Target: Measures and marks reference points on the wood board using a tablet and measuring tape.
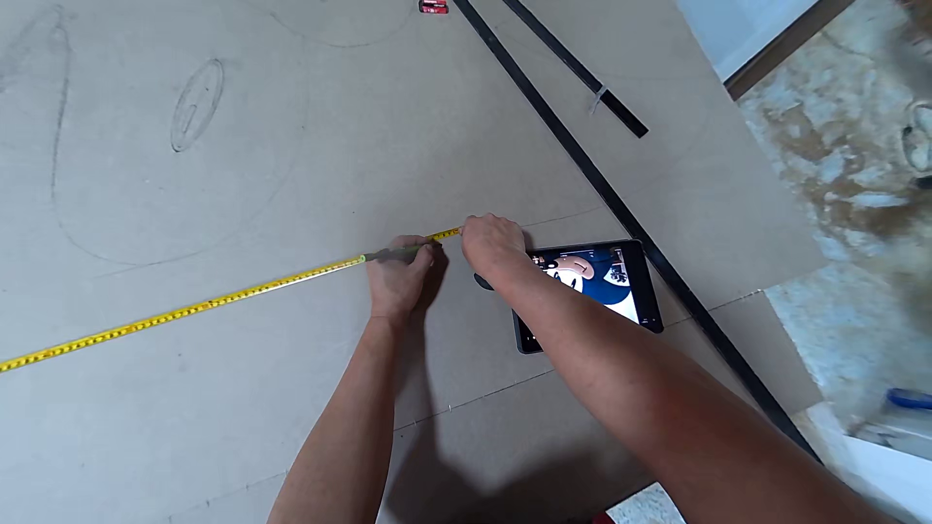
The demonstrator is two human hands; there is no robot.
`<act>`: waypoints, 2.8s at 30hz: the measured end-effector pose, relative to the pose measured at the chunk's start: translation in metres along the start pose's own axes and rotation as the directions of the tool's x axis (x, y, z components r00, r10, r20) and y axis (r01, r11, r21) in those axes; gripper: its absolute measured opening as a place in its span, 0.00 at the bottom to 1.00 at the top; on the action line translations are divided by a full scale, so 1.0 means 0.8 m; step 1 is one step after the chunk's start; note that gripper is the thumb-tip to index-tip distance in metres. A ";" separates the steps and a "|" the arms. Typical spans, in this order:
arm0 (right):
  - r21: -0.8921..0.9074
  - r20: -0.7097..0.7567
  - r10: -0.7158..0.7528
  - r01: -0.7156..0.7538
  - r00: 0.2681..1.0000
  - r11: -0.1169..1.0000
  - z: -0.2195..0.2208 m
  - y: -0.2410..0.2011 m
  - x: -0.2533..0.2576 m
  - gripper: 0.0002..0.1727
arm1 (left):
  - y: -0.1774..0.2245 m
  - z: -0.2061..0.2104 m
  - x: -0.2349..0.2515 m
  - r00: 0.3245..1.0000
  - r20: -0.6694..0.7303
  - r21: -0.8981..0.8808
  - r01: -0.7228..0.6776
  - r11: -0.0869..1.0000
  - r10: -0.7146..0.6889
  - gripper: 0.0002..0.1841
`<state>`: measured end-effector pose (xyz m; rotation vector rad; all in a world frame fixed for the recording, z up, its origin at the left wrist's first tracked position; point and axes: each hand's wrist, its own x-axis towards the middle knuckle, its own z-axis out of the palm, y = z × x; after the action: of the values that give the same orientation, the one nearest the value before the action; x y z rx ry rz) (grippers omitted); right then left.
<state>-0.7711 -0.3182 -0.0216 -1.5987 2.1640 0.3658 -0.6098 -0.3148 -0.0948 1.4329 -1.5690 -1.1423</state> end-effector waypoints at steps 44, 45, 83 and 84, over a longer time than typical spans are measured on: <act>0.934 0.328 -0.540 -0.179 0.775 0.310 0.175 -0.068 -0.402 0.20 | -0.128 -0.307 -0.296 0.987 0.015 0.510 -0.145 0.848 0.160 0.31; 0.965 0.259 -0.513 -0.198 0.818 0.172 0.170 -0.075 -0.394 0.18 | -0.132 -0.302 -0.288 0.982 0.019 0.529 -0.169 0.832 0.187 0.31; 0.856 0.139 0.074 -0.157 0.988 0.492 0.045 -0.046 0.021 0.19 | -0.138 -0.239 -0.171 0.948 -0.199 0.776 -0.002 0.630 0.248 0.34; 0.853 0.135 0.076 -0.155 0.988 0.498 0.047 -0.045 0.018 0.20 | -0.137 -0.240 -0.168 0.949 -0.197 0.779 -0.001 0.628 0.246 0.34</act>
<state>-0.7339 -0.3247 -0.0601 -0.8143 1.8674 -0.5728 -0.3757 -0.2086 -0.1217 1.8668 -2.0043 -0.0855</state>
